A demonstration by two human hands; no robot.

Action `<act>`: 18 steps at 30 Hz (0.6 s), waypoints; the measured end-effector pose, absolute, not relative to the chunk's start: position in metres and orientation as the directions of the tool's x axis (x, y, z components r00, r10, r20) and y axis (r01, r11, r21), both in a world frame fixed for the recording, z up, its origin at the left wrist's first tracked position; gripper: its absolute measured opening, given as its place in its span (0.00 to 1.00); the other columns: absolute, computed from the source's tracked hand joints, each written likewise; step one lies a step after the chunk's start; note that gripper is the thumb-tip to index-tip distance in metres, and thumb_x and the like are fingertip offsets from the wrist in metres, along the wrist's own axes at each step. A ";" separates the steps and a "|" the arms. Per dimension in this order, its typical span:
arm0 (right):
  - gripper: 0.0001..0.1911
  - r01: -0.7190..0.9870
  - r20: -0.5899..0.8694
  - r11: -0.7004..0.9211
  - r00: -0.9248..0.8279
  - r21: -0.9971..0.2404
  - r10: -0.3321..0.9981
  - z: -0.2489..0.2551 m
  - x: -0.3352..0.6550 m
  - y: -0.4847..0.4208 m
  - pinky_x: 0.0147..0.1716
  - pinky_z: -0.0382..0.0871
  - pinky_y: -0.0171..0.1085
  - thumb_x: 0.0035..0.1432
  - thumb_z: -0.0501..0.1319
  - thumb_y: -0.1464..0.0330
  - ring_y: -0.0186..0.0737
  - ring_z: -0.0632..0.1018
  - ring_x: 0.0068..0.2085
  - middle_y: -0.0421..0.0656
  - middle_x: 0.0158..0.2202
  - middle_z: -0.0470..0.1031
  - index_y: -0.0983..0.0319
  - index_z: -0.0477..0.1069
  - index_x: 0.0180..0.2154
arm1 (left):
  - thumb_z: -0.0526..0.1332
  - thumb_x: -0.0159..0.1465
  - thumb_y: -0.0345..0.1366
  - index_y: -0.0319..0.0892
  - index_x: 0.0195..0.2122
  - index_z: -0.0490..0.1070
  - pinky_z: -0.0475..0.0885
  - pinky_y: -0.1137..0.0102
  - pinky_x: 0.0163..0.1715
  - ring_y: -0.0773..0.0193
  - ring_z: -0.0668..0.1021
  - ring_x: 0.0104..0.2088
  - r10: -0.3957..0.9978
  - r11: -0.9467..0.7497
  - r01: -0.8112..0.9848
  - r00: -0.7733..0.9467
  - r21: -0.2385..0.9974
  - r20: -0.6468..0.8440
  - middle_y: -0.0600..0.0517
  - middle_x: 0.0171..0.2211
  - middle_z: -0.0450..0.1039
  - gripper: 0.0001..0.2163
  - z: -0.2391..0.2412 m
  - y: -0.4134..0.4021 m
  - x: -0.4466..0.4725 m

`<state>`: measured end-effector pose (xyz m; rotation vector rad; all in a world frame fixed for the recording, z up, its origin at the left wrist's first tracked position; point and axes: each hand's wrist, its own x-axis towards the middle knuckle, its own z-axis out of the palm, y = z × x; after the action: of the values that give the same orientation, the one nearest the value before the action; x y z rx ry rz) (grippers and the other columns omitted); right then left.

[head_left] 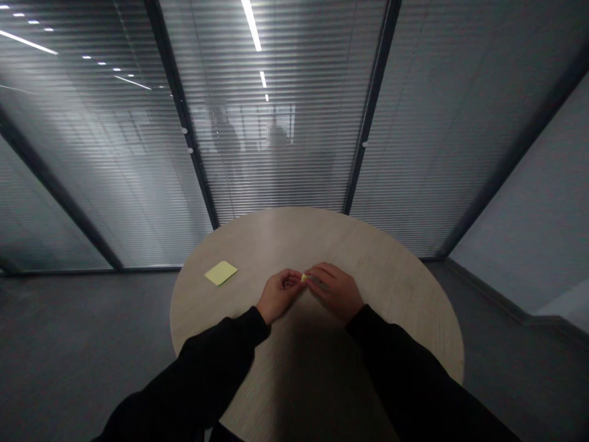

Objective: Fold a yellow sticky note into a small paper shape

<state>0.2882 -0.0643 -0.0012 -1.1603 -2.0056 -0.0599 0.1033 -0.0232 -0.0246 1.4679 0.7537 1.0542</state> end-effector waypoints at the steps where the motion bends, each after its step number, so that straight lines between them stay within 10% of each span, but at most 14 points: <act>1: 0.09 0.761 0.657 0.571 -0.264 -0.308 0.707 -0.001 0.288 -0.064 0.47 0.70 0.43 0.68 0.59 0.64 0.46 0.77 0.46 0.47 0.43 0.79 0.56 0.78 0.43 | 0.73 0.56 0.45 0.37 0.39 0.76 0.70 0.71 0.35 0.68 0.76 0.31 0.900 -0.174 -0.105 0.388 0.979 0.201 0.49 0.33 0.77 0.18 -0.025 -0.023 0.103; 18: 0.04 0.813 0.644 0.539 -0.293 -0.222 0.707 -0.004 0.282 -0.066 0.40 0.68 0.39 0.66 0.59 0.69 0.43 0.76 0.39 0.46 0.38 0.76 0.60 0.73 0.38 | 0.75 0.52 0.34 0.36 0.38 0.77 0.72 0.70 0.40 0.67 0.78 0.34 0.927 -0.028 -0.255 0.357 0.967 0.120 0.47 0.34 0.79 0.15 -0.026 -0.025 0.108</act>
<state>0.2821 -0.0656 -0.0039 -1.2240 -2.0657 -0.1901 0.1082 -0.0249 -0.0263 1.2355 0.7168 1.0874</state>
